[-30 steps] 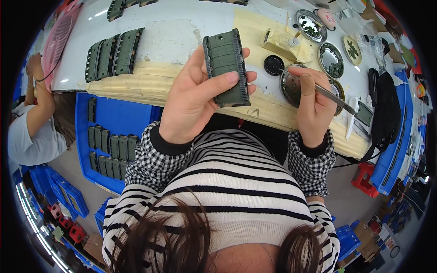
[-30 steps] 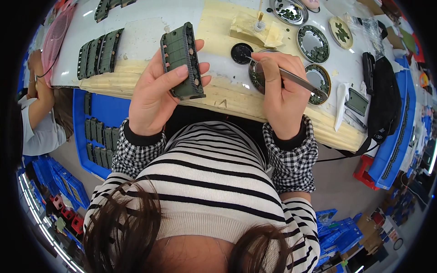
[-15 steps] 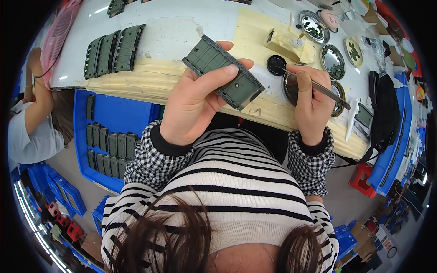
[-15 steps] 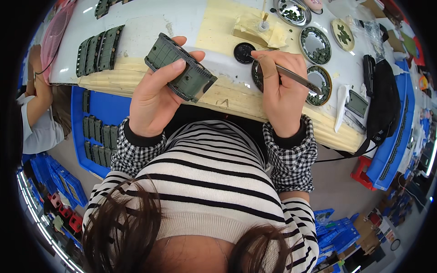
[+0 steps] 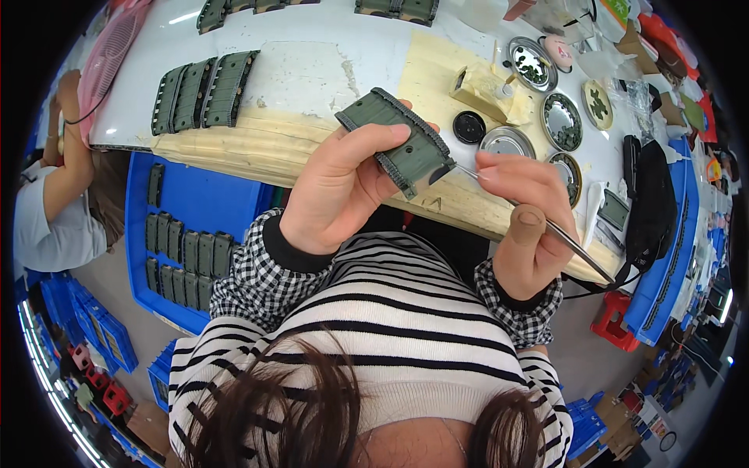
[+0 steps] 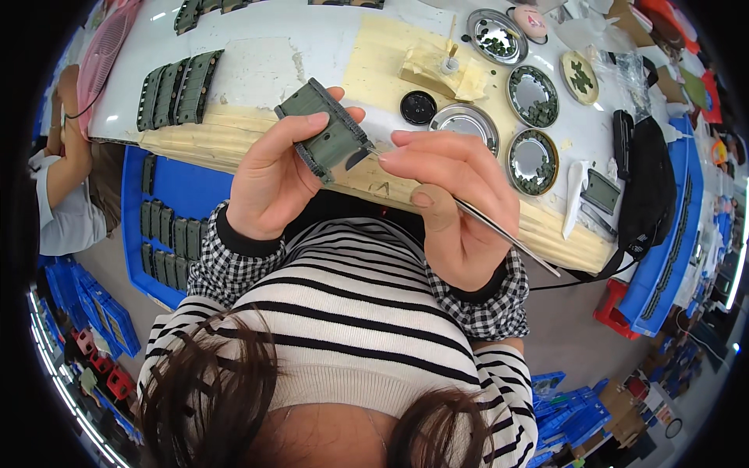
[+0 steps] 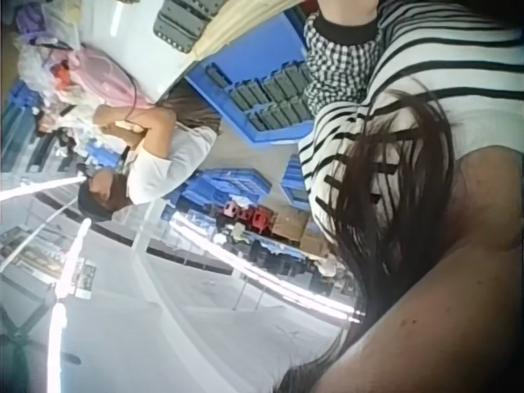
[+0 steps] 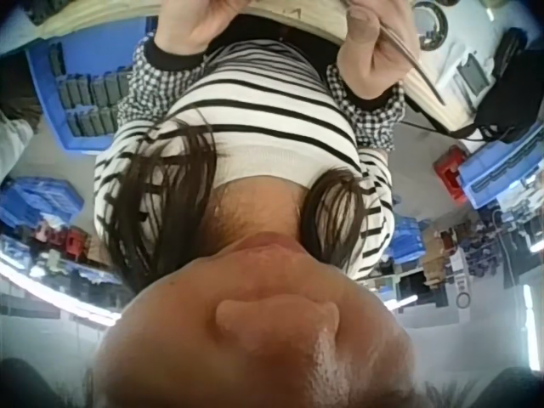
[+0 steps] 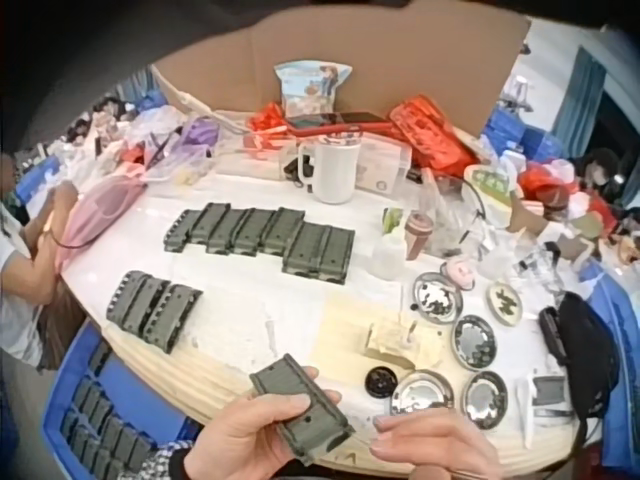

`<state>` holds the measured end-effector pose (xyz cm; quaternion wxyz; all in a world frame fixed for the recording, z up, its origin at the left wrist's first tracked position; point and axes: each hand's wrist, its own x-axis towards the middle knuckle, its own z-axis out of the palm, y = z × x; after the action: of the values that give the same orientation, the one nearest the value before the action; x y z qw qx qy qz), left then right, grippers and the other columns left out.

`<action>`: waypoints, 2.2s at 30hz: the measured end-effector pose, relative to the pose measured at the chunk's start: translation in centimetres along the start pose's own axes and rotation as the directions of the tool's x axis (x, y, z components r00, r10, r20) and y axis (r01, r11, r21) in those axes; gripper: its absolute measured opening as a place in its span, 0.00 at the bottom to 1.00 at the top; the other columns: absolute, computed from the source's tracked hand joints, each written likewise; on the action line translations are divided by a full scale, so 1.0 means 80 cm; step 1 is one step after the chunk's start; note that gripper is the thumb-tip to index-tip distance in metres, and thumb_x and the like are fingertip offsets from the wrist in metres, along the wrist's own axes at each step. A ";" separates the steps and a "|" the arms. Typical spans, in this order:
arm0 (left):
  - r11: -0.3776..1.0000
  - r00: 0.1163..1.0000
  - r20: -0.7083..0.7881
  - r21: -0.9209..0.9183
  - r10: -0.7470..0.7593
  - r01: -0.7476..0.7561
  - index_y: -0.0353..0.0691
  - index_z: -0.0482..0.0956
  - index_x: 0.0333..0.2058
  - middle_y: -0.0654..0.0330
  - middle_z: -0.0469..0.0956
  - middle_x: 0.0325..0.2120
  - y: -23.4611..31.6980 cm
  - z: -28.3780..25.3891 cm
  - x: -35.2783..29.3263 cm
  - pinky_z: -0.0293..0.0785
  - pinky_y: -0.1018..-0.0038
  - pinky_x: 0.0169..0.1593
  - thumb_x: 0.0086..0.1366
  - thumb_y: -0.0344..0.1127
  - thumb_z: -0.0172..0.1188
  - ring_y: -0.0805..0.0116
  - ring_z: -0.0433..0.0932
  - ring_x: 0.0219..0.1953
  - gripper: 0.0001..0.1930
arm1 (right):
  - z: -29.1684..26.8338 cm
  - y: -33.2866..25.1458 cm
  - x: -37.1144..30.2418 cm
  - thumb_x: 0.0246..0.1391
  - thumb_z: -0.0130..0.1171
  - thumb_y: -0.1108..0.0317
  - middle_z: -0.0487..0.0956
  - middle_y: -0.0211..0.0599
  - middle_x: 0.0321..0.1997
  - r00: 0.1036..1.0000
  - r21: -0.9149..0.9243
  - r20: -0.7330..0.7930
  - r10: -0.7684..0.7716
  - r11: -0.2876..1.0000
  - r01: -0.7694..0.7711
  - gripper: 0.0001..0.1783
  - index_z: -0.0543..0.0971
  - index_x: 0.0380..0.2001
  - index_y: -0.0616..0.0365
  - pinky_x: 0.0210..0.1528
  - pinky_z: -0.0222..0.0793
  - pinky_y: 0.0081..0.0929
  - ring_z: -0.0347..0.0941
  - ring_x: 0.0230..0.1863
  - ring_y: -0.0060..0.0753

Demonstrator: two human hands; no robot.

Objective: Assembling small green toy tank models at a workbench using precision tools.

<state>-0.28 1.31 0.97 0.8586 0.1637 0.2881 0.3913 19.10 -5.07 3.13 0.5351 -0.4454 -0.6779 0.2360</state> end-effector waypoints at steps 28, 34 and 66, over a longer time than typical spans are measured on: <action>0.999 0.999 -0.018 0.036 0.039 -0.038 0.34 0.66 0.53 0.50 0.76 0.47 -0.007 -0.002 0.002 0.76 0.69 0.51 0.66 0.31 0.53 0.64 0.78 0.47 0.18 | 0.001 0.001 0.001 0.60 0.53 0.71 0.79 0.45 0.40 0.996 -0.094 0.086 0.026 0.995 -0.018 0.10 0.81 0.40 0.64 0.43 0.72 0.26 0.78 0.41 0.37; 1.000 1.000 0.007 -0.010 0.017 -0.017 0.34 0.66 0.54 0.50 0.76 0.47 -0.008 -0.004 0.003 0.77 0.70 0.51 0.66 0.31 0.53 0.64 0.78 0.47 0.18 | 0.005 0.004 -0.004 0.61 0.52 0.71 0.79 0.46 0.40 0.998 -0.042 0.049 0.031 0.999 -0.029 0.11 0.81 0.40 0.64 0.44 0.73 0.27 0.79 0.42 0.38; 1.000 0.998 0.060 -0.031 0.004 -0.003 0.35 0.65 0.56 0.50 0.74 0.48 -0.005 0.005 0.001 0.77 0.66 0.52 0.65 0.31 0.53 0.63 0.75 0.51 0.22 | -0.007 -0.012 -0.004 0.45 0.63 0.78 0.77 0.49 0.47 0.982 -0.102 0.166 -0.085 0.989 0.103 0.19 0.79 0.44 0.65 0.49 0.74 0.30 0.77 0.48 0.43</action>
<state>0.26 1.08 1.05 0.8686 0.1626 0.2557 0.3921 19.30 -5.92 3.90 0.4636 -0.4213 -0.7512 0.2078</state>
